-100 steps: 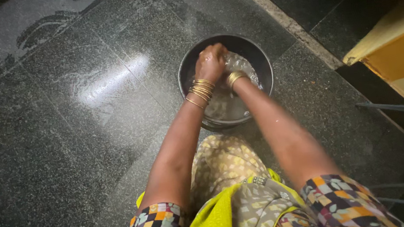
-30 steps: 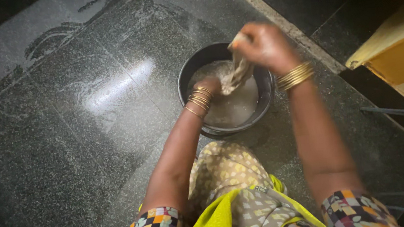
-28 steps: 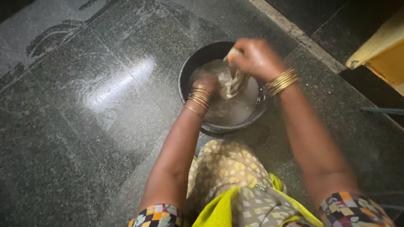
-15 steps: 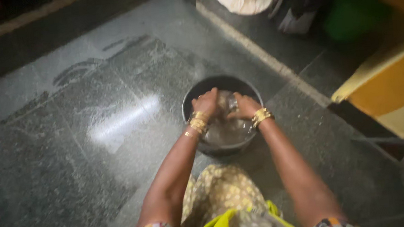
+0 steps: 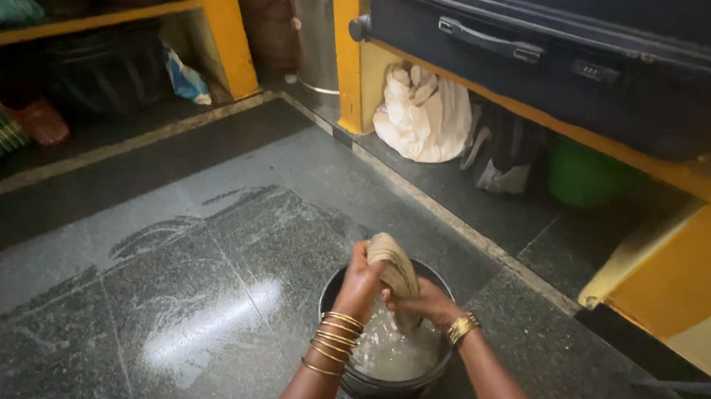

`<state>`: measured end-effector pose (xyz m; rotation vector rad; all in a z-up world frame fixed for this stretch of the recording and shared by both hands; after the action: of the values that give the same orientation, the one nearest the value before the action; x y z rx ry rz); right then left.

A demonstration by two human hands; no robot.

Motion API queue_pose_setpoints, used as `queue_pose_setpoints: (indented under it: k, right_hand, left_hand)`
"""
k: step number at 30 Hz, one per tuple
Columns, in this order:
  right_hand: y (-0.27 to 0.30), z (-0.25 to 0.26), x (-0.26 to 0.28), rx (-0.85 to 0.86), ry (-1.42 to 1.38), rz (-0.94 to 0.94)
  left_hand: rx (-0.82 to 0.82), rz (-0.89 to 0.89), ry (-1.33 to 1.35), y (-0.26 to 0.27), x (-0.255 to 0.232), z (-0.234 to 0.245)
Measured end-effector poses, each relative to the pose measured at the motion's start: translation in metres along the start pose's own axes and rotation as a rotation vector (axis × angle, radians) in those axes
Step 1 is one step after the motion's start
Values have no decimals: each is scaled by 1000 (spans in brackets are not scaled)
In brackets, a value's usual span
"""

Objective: The person wrings out a cloth in a bucket of water and wipes the floor surface repeatedly by hand.

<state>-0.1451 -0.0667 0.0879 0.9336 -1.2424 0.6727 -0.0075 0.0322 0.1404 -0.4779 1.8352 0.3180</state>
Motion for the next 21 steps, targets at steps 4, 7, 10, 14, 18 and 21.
queue_pose_setpoints:
  k: [4,7,10,14,18,21]
  right_hand:
    - [-11,7,10,6,-97,245]
    - [-11,12,9,-73,-90,372]
    - [-18,14,29,-116,-205,437]
    - [-5,3,64,46,-392,440]
    - [13,-9,92,95,-477,360]
    - [17,-18,98,165,-594,225]
  left_hand:
    - [-154,45,108,15,-14,14]
    - [-114,136,209,38,-25,33]
    - [144,177,-200,44,-18,48]
    - [414,114,-245,50,-2,51]
    - [408,94,-57,37,-8,51]
    - [421,180,198,24,-3,61]
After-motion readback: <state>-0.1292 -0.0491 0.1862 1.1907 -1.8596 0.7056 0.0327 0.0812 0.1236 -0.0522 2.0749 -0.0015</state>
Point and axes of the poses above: each hand's wrist, its own y-axis away from the middle knuckle, its own z-axis out of the back of the hand, x = y × z, the point moved 2 cm from there along -y, towards the middle knuckle, and after that the axes turned 1 degree about -y, right-handed, at the moved point
